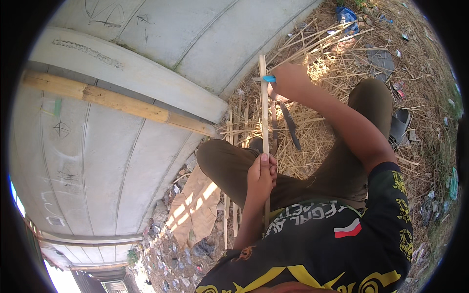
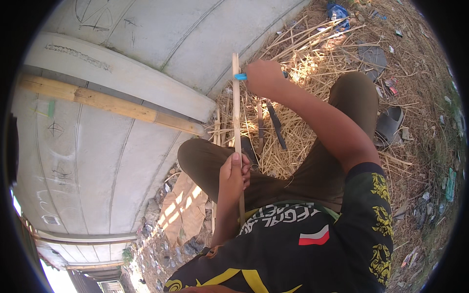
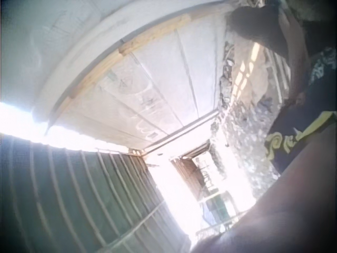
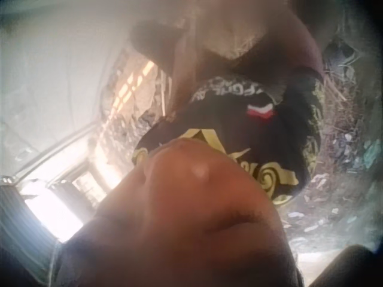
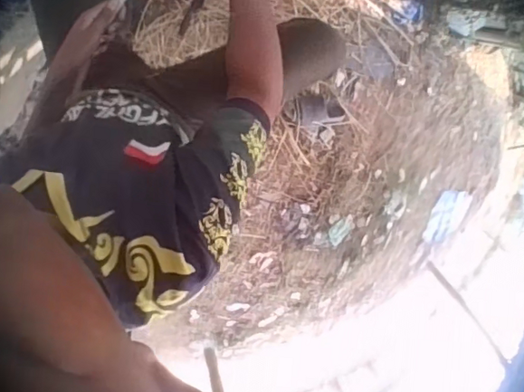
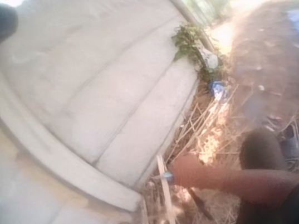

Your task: The person sits on the ground and uses a knife to shave thin strips of bamboo. They hold the bamboo strip with one hand and carefully scrape the surface with the knife in the other hand, creating fine shavings that fall onto the ground.

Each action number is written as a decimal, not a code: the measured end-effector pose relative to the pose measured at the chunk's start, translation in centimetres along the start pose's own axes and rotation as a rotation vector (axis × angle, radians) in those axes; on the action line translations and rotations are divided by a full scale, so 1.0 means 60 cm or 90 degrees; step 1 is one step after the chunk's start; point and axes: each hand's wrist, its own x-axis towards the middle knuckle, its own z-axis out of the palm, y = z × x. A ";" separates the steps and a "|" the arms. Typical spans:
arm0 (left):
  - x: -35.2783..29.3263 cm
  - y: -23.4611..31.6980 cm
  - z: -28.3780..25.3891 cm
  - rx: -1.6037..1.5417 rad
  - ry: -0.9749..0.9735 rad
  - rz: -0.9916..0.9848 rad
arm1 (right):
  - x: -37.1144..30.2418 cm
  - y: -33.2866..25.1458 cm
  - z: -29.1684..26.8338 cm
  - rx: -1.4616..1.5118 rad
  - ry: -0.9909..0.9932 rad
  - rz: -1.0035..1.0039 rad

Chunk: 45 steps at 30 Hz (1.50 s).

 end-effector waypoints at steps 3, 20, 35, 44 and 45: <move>0.017 0.014 0.001 0.031 0.040 0.031 | -0.011 -0.043 0.010 -0.099 -0.044 -0.057; 0.037 0.018 0.051 0.230 0.109 0.159 | 0.049 0.012 0.003 -0.125 0.132 0.036; 0.040 0.088 0.001 -0.004 0.054 0.053 | -0.004 -0.027 -0.041 0.013 0.088 -0.014; 0.047 0.089 0.013 -0.198 -0.041 0.040 | -0.006 -0.048 -0.027 0.014 0.189 -0.148; 0.047 0.091 0.018 -0.191 -0.038 0.039 | -0.002 -0.043 -0.026 0.004 0.193 -0.140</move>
